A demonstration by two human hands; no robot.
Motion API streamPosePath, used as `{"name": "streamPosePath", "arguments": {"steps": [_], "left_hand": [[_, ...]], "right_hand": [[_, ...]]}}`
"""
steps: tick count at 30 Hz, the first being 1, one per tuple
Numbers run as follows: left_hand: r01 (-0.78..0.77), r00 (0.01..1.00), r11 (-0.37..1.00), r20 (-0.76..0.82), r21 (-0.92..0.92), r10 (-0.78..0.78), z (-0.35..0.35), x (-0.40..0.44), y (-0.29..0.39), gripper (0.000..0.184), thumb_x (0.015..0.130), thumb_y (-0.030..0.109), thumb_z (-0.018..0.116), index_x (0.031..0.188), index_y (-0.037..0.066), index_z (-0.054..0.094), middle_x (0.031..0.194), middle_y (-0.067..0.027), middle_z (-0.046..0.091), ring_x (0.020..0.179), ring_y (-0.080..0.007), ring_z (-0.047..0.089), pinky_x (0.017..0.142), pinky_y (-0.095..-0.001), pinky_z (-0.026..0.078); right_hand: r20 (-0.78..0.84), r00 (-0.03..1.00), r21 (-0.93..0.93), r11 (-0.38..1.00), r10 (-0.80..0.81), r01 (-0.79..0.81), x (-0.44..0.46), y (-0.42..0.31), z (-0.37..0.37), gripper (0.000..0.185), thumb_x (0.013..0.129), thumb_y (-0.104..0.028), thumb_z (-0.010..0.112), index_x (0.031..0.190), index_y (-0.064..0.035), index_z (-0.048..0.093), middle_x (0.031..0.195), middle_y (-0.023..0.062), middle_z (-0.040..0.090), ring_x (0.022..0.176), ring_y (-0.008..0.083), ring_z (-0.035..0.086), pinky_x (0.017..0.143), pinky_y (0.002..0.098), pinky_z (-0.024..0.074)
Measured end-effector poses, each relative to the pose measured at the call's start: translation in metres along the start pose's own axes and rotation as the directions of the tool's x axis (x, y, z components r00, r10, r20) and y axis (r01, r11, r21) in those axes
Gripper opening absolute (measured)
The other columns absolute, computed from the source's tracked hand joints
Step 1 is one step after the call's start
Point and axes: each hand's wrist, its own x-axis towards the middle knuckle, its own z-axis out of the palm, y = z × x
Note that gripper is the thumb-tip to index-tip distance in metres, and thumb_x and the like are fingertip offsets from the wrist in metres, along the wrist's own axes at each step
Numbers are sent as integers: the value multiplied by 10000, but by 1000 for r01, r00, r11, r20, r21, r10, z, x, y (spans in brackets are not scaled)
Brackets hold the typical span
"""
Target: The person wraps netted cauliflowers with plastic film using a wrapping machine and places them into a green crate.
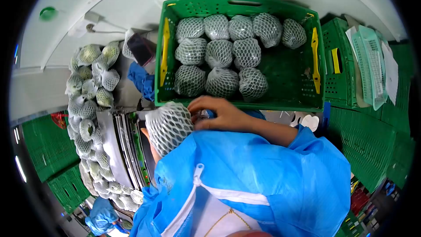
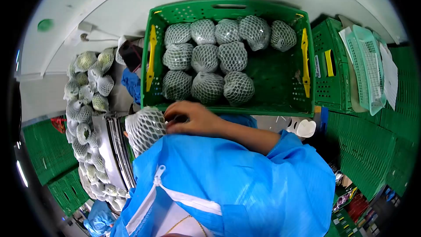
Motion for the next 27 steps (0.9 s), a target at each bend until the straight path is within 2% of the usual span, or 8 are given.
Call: {"name": "streamPosePath", "arguments": {"steps": [5,8,10,13,17,21,25,27], "left_hand": [[72,991,951,88,302,-103,100,30,-45,714,999,607,277,1464,71,351,1390,-198,495,1240,-370,522,1016,-516,455],[-339,879,444,448,829,-165,162,58,-104,501,1034,330,405,1395,-16,444,1276,-103,568,1168,-199,524,1027,-326,399],[-298,657,724,684,621,-316,192,91,-136,569,1020,324,474,1453,-27,364,1452,-143,438,1345,-227,387,1128,-340,279],[-742,608,312,792,593,-61,207,84,-143,532,1013,259,524,1461,12,378,1472,-156,431,1404,-237,334,1165,-358,239],[-111,561,745,660,657,-499,195,72,-110,446,958,155,613,1355,-2,486,1234,-117,621,1155,-243,583,1033,-386,428],[-553,588,387,675,738,-446,164,38,-68,291,948,146,612,1205,12,588,1014,-96,679,977,-185,648,867,-320,502],[-512,651,216,539,832,-535,95,22,-42,247,925,209,629,1082,18,632,1007,-167,669,884,-277,665,763,-366,508],[-497,712,133,491,858,-502,57,3,-44,271,939,245,574,1072,18,638,1023,-180,667,938,-324,652,805,-401,505]], "right_hand": [[-327,944,-109,994,-36,0,-32,-31,-61,971,694,-246,857,1474,-48,313,1461,160,379,1292,294,463,1077,381,377],[-584,779,-550,817,-227,-174,-42,-28,-95,1138,585,-307,914,1480,-16,275,1477,178,354,1346,301,396,1125,389,313],[-612,790,-183,976,-18,-119,-65,-29,-149,1076,585,-246,897,1462,-30,313,1401,163,443,1323,263,417,1114,367,329],[-695,717,-190,946,60,-263,-102,11,-218,1036,606,-252,871,1461,-40,326,1403,164,445,1324,267,420,1114,374,324],[-663,733,-474,672,154,-570,-114,88,-278,1125,615,-356,880,1493,-37,254,1473,225,361,1365,341,375,1126,433,323],[-621,744,-534,562,246,-632,-105,133,-299,1219,602,-468,881,1517,-40,199,1498,264,320,1373,394,355,1132,455,309],[-436,897,-900,-72,78,-431,-51,38,-211,754,787,-230,762,1410,-37,384,1376,207,463,1264,420,440,1029,465,406],[-229,971,-906,380,-71,-186,-14,8,-144,422,847,-128,662,1244,-43,551,1214,173,590,1137,365,551,978,421,443]]}}
